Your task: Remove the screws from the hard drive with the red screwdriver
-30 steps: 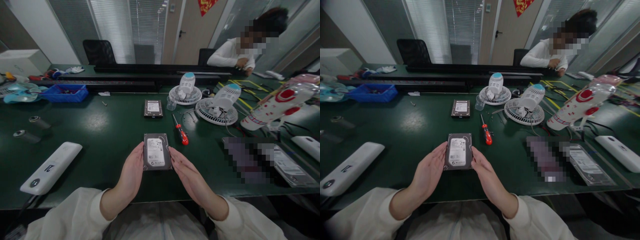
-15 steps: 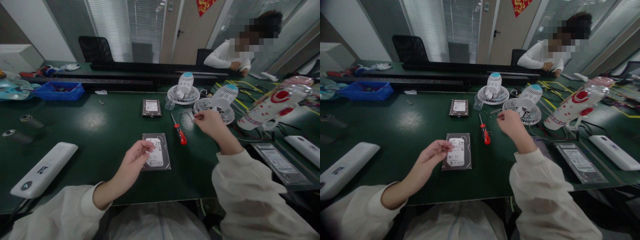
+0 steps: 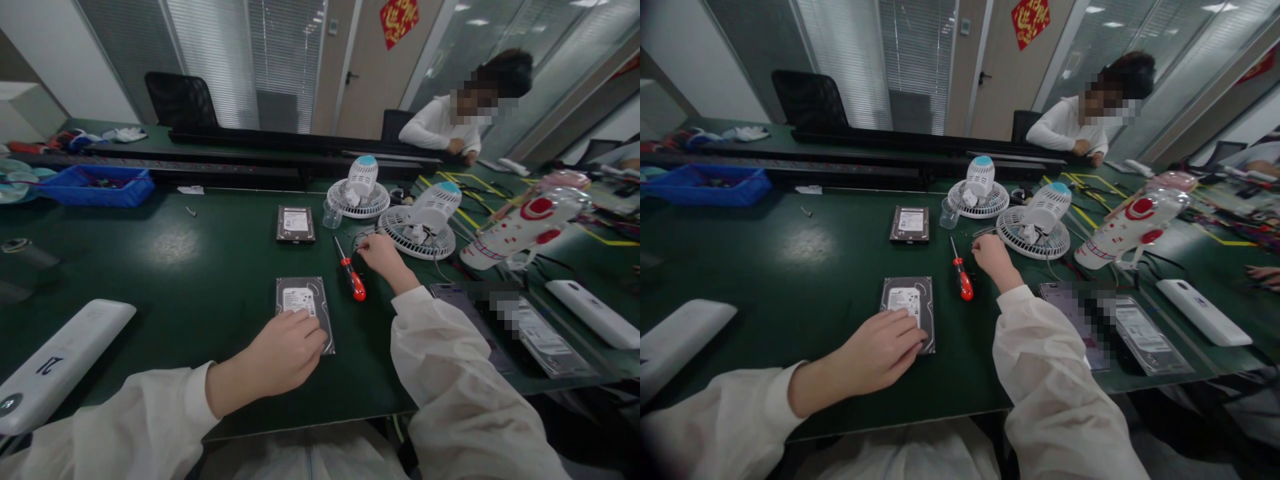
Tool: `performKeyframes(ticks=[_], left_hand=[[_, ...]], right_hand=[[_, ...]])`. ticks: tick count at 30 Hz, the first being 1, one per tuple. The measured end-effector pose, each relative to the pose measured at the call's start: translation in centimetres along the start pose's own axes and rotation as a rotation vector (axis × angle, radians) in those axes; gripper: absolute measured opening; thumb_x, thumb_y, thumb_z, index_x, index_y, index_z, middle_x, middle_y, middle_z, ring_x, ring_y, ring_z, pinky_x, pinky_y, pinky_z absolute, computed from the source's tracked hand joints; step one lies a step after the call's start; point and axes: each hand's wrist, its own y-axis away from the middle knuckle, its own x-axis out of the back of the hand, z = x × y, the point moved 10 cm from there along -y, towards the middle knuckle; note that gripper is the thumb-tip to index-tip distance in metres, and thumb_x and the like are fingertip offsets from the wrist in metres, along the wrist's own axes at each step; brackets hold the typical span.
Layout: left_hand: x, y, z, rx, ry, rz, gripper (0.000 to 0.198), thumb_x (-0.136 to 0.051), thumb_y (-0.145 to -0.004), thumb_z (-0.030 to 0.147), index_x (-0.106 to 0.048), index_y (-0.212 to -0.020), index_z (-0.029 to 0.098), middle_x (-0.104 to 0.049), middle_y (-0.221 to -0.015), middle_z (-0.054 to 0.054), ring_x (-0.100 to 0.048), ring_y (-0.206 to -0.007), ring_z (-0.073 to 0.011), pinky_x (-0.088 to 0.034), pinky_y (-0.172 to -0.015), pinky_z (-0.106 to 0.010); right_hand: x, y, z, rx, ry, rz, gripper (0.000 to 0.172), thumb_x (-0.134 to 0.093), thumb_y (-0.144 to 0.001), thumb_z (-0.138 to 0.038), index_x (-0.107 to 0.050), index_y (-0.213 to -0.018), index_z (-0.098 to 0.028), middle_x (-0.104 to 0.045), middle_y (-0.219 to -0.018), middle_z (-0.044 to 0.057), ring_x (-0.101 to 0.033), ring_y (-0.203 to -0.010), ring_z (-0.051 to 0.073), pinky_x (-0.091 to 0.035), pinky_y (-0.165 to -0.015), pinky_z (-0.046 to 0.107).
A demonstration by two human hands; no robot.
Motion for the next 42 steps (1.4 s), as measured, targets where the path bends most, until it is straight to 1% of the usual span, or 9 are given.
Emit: performKeyframes(ticks=[9,12,14,17,19,22,25,33,42], left_hand=[[0.1,1.0,-0.6,0.004,0.067,0.101,0.023,-0.048,-0.099,0.017,-0.070,-0.105,0.015,-0.070,-0.094,-0.008,-0.064,-0.086,-0.0246,-0.053,-0.075,-0.040],[0.3,1.0,-0.6,0.007,0.094,0.117,0.023,-0.048,-0.099,0.016,-0.071,-0.105,0.015,-0.070,-0.093,-0.007,-0.064,-0.085,-0.0245,-0.053,-0.075,-0.040],[0.4,1.0,-0.6,0.009,0.107,0.121,0.023,-0.049,-0.099,0.016,-0.071,-0.105,0.015,-0.071,-0.093,-0.007,-0.064,-0.084,-0.0240,-0.053,-0.075,-0.039],[0.5,1.0,-0.7,0.014,0.121,0.118,0.022,-0.049,-0.099,0.016,-0.071,-0.104,0.015,-0.071,-0.093,-0.007,-0.063,-0.084,-0.0233,-0.052,-0.075,-0.038],[0.4,1.1,-0.7,0.012,0.125,0.113,0.022,-0.049,-0.099,0.015,-0.070,-0.105,0.015,-0.071,-0.093,-0.007,-0.063,-0.084,-0.0231,-0.052,-0.075,-0.038],[0.4,1.0,-0.8,0.014,0.124,0.106,0.022,-0.049,-0.098,0.016,-0.070,-0.105,0.015,-0.070,-0.092,-0.007,-0.062,-0.084,-0.0231,-0.051,-0.075,-0.038],[0.2,1.0,-0.9,0.020,0.124,0.093,0.022,-0.049,-0.099,0.017,-0.070,-0.105,0.015,-0.070,-0.091,-0.007,-0.062,-0.083,-0.0228,-0.050,-0.074,-0.037],[0.1,1.1,-1.0,0.011,0.143,0.094,0.024,-0.048,-0.100,0.018,-0.070,-0.109,0.014,-0.070,-0.094,-0.008,-0.064,-0.087,-0.0231,-0.049,-0.075,-0.038],[-0.2,1.1,-1.0,0.008,0.123,0.071,0.023,-0.050,-0.099,0.018,-0.070,-0.110,0.014,-0.070,-0.095,-0.009,-0.065,-0.090,-0.0243,-0.052,-0.078,-0.039]], right_hand=[[0.0,0.2,-0.7,0.041,-0.011,0.085,0.040,-0.065,-0.099,-0.041,-0.062,-0.132,-0.017,-0.065,-0.133,0.011,-0.067,-0.115,0.023,-0.059,-0.098,0.046],[0.8,0.5,-1.0,0.053,-0.054,0.137,0.041,-0.066,-0.099,-0.042,-0.062,-0.132,-0.017,-0.065,-0.133,0.011,-0.067,-0.116,0.023,-0.059,-0.098,0.046],[1.9,1.2,-1.7,0.074,-0.105,0.176,0.035,-0.065,-0.099,-0.039,-0.065,-0.125,-0.016,-0.068,-0.126,0.010,-0.068,-0.111,0.022,-0.059,-0.096,0.045],[3.5,3.2,-4.3,0.177,-0.207,0.206,0.016,-0.057,-0.101,-0.021,-0.071,-0.101,-0.012,-0.073,-0.099,0.009,-0.069,-0.094,0.019,-0.056,-0.091,0.037],[4.0,5.1,-7.2,0.301,-0.269,0.195,0.014,-0.057,-0.099,-0.018,-0.071,-0.096,-0.015,-0.072,-0.094,0.007,-0.066,-0.090,0.019,-0.054,-0.085,0.033],[3.5,7.7,-11.1,0.473,-0.308,0.140,0.013,-0.061,-0.097,-0.017,-0.071,-0.088,-0.016,-0.072,-0.090,0.006,-0.063,-0.091,0.019,-0.051,-0.088,0.034],[2.6,8.7,-12.8,0.533,-0.306,0.120,0.019,-0.056,-0.098,-0.015,-0.071,-0.086,-0.016,-0.071,-0.090,0.009,-0.060,-0.090,0.022,-0.049,-0.091,0.040],[1.1,7.9,-12.9,0.529,-0.281,0.094,0.023,-0.054,-0.098,-0.013,-0.074,-0.085,-0.014,-0.072,-0.089,0.012,-0.059,-0.092,0.025,-0.049,-0.090,0.044],[0.9,8.0,-13.0,0.561,-0.264,0.085,0.026,-0.052,-0.099,-0.013,-0.075,-0.087,-0.015,-0.074,-0.092,0.013,-0.059,-0.095,0.025,-0.051,-0.089,0.043]])
